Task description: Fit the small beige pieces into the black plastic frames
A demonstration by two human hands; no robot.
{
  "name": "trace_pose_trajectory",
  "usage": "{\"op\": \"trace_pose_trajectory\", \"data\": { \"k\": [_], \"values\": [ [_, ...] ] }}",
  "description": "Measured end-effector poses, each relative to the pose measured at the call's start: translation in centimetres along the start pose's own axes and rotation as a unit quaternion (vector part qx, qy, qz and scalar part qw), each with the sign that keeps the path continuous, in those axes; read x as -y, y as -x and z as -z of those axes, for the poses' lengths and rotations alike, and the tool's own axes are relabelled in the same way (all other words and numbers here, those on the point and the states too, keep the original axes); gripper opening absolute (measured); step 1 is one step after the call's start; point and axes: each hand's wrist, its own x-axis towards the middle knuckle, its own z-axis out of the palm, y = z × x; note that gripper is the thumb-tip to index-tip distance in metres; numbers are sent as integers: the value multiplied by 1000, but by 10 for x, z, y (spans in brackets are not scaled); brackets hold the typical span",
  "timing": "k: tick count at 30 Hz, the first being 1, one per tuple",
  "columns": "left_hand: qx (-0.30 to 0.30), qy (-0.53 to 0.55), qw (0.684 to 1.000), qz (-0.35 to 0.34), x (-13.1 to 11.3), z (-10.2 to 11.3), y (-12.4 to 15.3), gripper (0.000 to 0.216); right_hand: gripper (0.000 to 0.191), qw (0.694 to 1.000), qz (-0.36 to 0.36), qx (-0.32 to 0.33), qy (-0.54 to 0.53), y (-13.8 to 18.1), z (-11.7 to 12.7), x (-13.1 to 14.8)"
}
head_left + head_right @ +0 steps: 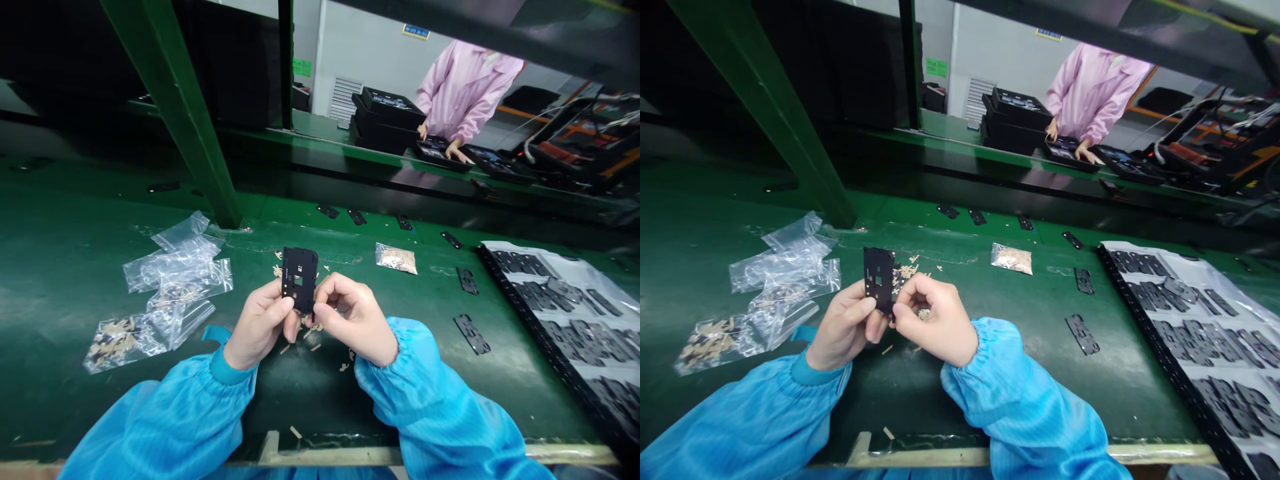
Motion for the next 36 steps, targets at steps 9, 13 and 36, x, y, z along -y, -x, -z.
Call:
{"op": "trace_pose_trajectory", "data": {
  "k": [9,13,36],
  "values": [
    [2,54,998,9,-1,-4,0,24,21,993,-50,43,-95,-3,5,-4],
    [20,80,996,22,-1,-7,0,21,23,985,-17,74,-154,-4,5,-7],
    [43,234,965,108,5,-17,4,41,9,979,165,-1,120,-9,0,-29]
  ]
}}
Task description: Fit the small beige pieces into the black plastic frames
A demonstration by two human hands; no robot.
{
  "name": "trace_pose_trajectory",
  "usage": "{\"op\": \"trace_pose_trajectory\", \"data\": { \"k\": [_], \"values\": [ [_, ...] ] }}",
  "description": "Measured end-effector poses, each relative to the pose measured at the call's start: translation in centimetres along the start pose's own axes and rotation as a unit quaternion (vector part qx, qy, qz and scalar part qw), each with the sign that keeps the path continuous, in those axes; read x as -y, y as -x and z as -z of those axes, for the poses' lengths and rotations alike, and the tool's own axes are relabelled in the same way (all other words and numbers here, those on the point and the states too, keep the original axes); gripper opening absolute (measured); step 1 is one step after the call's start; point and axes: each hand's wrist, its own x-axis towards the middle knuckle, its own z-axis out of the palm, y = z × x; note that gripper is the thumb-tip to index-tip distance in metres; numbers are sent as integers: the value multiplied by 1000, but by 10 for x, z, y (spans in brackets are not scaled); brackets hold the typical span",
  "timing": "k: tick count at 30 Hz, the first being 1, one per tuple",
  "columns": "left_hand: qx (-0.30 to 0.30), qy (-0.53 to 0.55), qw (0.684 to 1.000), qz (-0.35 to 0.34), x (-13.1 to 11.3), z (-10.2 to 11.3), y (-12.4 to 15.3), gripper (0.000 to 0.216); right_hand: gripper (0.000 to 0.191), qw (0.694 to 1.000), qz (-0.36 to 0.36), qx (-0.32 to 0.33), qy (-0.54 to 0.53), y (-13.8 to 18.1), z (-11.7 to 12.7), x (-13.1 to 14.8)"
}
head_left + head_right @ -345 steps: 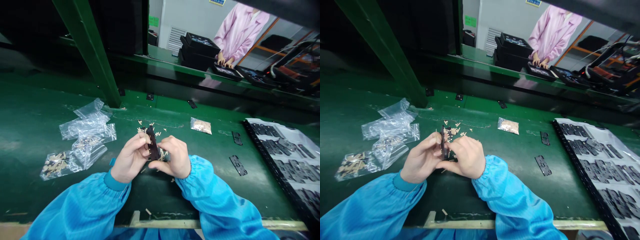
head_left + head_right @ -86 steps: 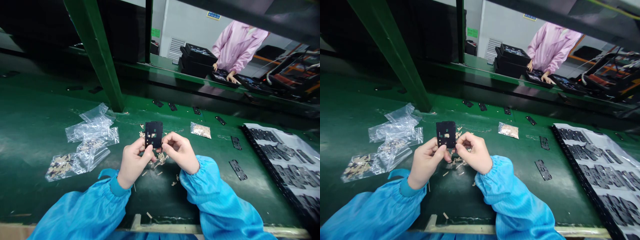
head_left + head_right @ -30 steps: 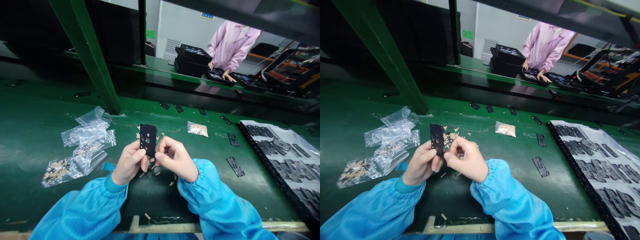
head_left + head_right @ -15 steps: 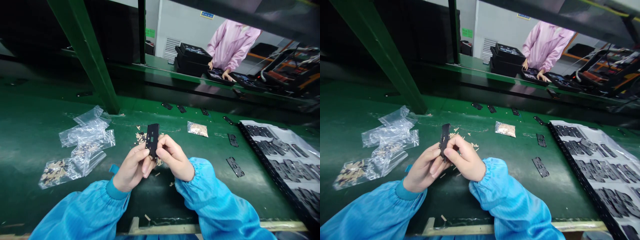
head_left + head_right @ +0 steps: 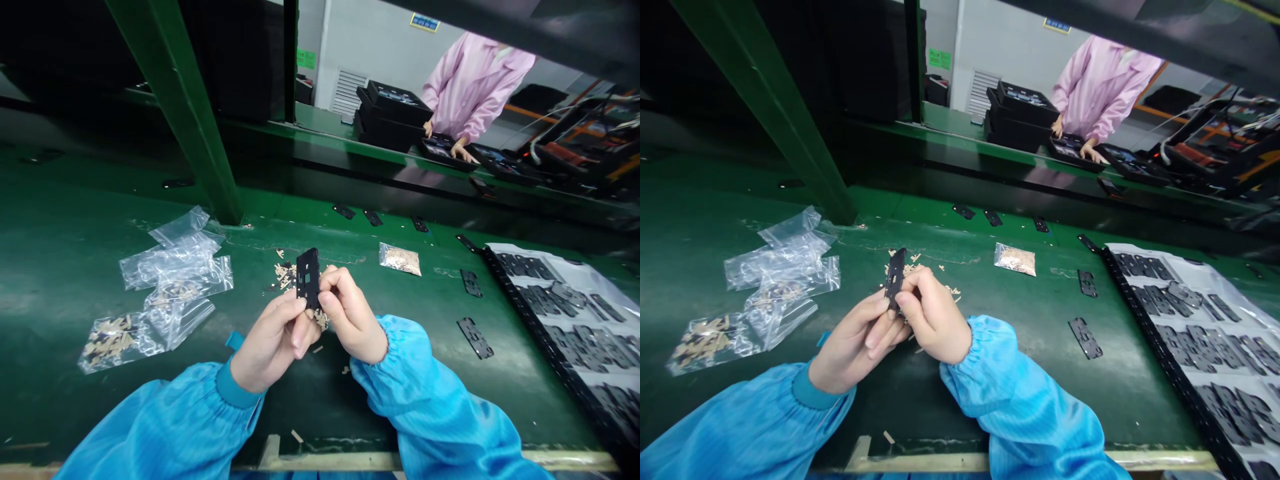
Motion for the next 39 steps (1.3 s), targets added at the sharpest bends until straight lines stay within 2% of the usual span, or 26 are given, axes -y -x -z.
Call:
{"op": "trace_pose_trajectory", "data": {
  "k": [6,12,16,18,21,23,26,30,33,36,39],
  "values": [
    [-13,25,1000,7,2,-1,0,34,6,990,57,-40,123,1,-4,-3],
    [-14,72,997,21,3,-1,0,36,14,948,180,-90,248,-1,-5,-12],
    [-19,69,997,20,1,-3,1,28,16,918,237,-94,303,-4,-3,-15],
    [-31,45,998,10,-2,-3,2,20,19,924,238,-84,286,-5,-1,-15],
    [-39,-4,999,-9,-6,-3,4,9,29,950,212,-57,222,-6,3,-12],
    [-35,-37,998,-24,-7,-3,5,11,30,966,187,-31,177,-6,6,-8],
    [-20,-79,995,-49,-9,-3,5,15,21,982,157,12,102,-6,9,-1],
    [-14,-141,986,-86,-8,0,4,18,22,989,126,57,49,-4,11,5],
    [-40,-214,970,-110,-6,7,6,18,24,988,120,33,96,-2,7,6],
    [-71,-274,950,-131,-3,10,7,21,25,973,125,-35,191,-1,2,5],
    [-89,-262,952,-129,-2,7,6,23,27,947,140,-87,276,1,-3,5]
  ]
}}
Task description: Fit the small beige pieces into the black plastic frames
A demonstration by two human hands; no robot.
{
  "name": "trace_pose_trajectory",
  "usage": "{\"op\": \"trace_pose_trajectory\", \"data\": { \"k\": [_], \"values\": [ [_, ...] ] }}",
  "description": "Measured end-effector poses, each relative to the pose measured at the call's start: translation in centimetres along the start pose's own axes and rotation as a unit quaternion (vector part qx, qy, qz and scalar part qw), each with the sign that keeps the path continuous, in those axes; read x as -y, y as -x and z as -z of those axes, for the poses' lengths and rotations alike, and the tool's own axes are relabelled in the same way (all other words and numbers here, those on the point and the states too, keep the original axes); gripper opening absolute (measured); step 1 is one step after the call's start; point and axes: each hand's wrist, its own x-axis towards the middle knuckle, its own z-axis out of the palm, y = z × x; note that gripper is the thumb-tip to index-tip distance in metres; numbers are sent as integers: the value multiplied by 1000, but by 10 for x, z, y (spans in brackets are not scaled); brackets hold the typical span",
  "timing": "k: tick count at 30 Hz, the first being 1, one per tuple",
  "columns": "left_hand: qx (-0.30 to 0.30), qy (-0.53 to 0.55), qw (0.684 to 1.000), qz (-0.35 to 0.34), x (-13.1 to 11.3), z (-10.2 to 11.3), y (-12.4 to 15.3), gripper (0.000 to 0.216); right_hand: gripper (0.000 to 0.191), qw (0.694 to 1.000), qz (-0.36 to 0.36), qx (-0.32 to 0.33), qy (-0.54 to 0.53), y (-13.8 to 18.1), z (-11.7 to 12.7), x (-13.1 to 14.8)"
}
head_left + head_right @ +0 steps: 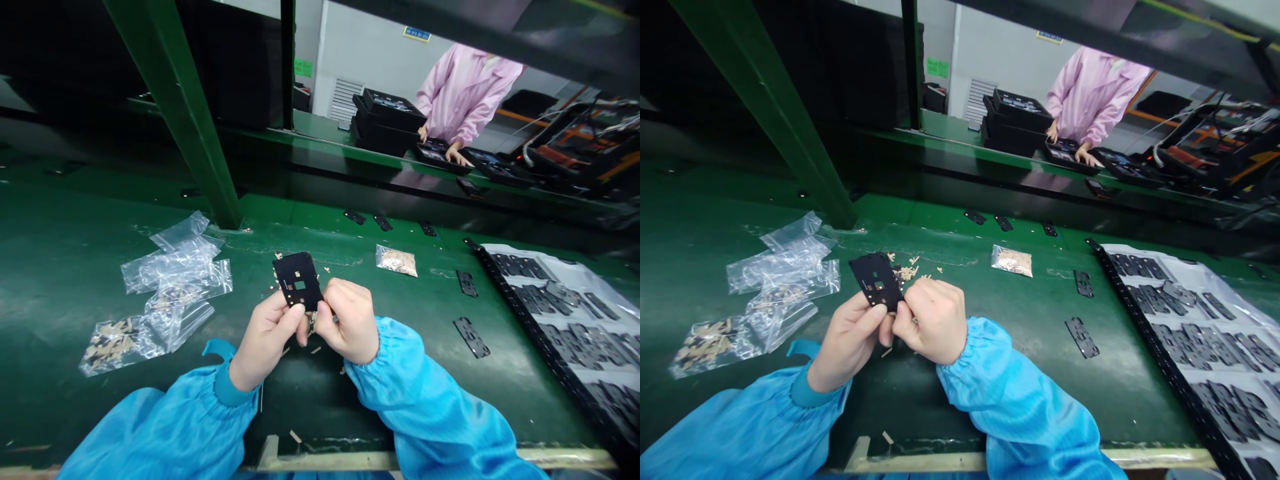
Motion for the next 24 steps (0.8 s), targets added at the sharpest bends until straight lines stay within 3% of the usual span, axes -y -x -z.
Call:
{"op": "trace_pose_trajectory", "data": {
  "k": [3,6,11,15,17,19,21,24],
  "values": [
    [17,70,996,58,-3,-4,-3,24,29,1000,13,-14,12,1,-2,3],
    [52,126,984,115,-3,-5,-5,23,29,998,7,-5,-60,1,-2,7],
    [71,178,975,114,-3,-5,-5,19,22,986,11,32,-164,0,3,10],
    [60,189,974,108,-3,-9,-8,13,25,981,2,80,-174,-2,8,6],
    [13,191,976,105,0,-9,-12,12,29,986,-18,110,-122,-8,7,-4],
    [-38,194,972,125,2,-8,-16,22,31,981,-65,183,9,-18,3,-22],
    [-81,181,967,158,4,-6,-19,26,29,926,-152,285,197,-33,-4,-50],
    [-82,162,970,160,3,-5,-21,30,23,883,-217,308,281,-59,-14,-101]
  ]
}}
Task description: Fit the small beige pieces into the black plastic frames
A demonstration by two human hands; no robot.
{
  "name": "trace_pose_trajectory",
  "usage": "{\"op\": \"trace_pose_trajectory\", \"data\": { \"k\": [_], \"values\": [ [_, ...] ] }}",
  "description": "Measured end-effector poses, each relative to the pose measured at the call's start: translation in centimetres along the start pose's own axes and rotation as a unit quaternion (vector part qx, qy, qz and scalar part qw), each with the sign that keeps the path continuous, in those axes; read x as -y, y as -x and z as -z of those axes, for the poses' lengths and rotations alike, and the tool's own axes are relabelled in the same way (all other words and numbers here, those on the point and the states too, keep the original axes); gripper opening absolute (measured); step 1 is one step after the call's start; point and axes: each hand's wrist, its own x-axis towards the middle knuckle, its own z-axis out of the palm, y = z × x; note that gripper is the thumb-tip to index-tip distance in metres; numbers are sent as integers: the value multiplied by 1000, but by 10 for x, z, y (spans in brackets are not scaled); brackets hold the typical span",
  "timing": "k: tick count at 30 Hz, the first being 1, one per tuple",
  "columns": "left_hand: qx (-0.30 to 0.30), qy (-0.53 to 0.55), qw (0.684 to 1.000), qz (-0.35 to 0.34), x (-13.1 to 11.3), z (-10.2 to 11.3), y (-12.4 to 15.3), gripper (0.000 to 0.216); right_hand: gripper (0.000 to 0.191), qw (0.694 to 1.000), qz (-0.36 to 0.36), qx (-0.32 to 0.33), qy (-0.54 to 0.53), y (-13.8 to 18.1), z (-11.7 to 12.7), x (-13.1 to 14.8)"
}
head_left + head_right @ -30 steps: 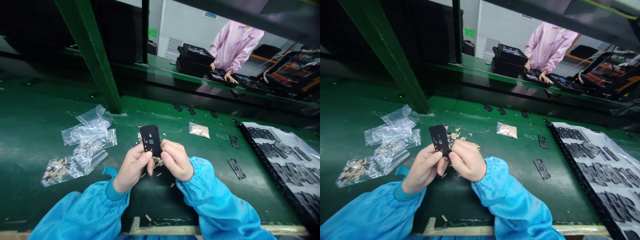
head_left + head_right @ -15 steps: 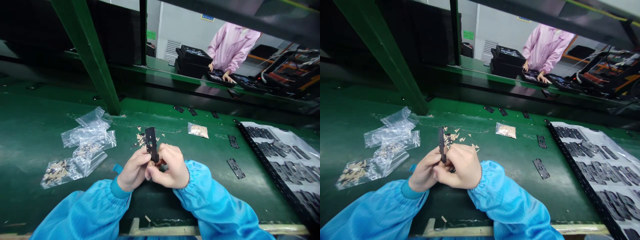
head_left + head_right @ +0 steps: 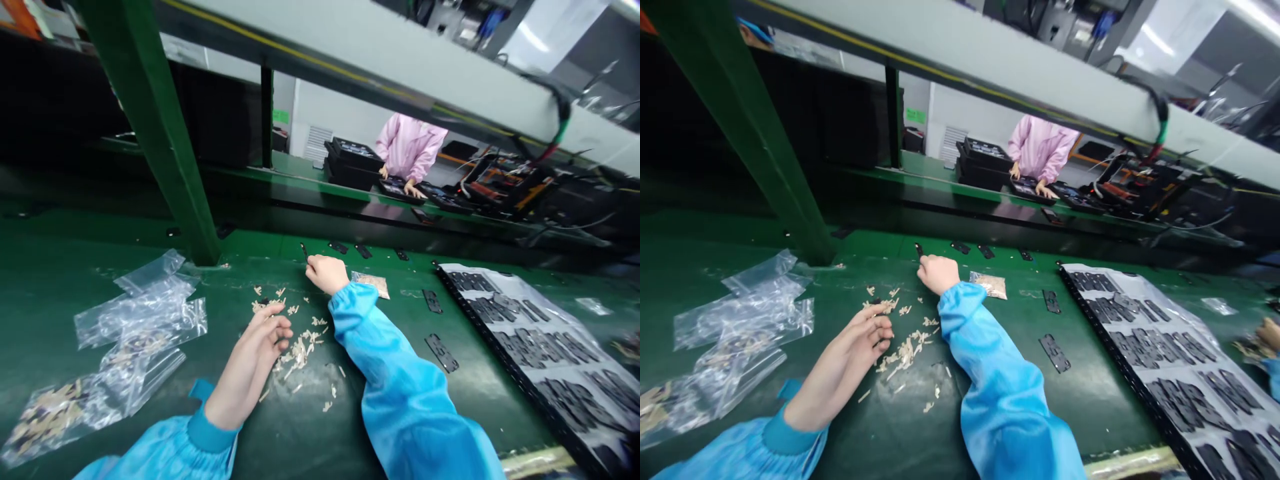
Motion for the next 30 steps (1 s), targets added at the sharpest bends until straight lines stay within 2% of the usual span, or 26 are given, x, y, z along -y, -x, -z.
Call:
{"op": "trace_pose_trajectory", "data": {
  "k": [3,6,10,12,15,18,22,24,26,29,30],
  "values": [
    [19,-15,1000,5,-1,0,2,27,24,997,-60,45,26,-42,-7,-27],
    [20,-16,1000,16,-1,2,2,24,30,990,-126,61,33,-61,-9,-57],
    [36,-3,999,27,2,5,-1,20,31,964,-257,50,52,-57,-3,-102],
    [45,8,998,36,3,5,-1,18,31,951,-299,52,51,-49,0,-120],
    [54,16,997,45,2,5,0,15,31,948,-313,47,32,-39,4,-136],
    [45,17,999,23,-5,6,1,13,31,954,-298,41,-4,-36,12,-138],
    [13,9,999,-48,-17,9,-2,16,27,970,-230,20,-75,-35,23,-115],
    [-16,-28,997,-71,-20,9,-5,22,19,979,-156,10,-129,-28,25,-85],
    [-34,-92,991,-92,-19,9,-8,32,19,980,-63,5,-189,-11,23,-46],
    [-10,-170,976,-136,-13,11,-11,36,10,961,65,-4,-270,23,18,9],
    [-4,-186,971,-152,-11,13,-12,33,11,931,141,-31,-334,33,17,20]
  ]
}}
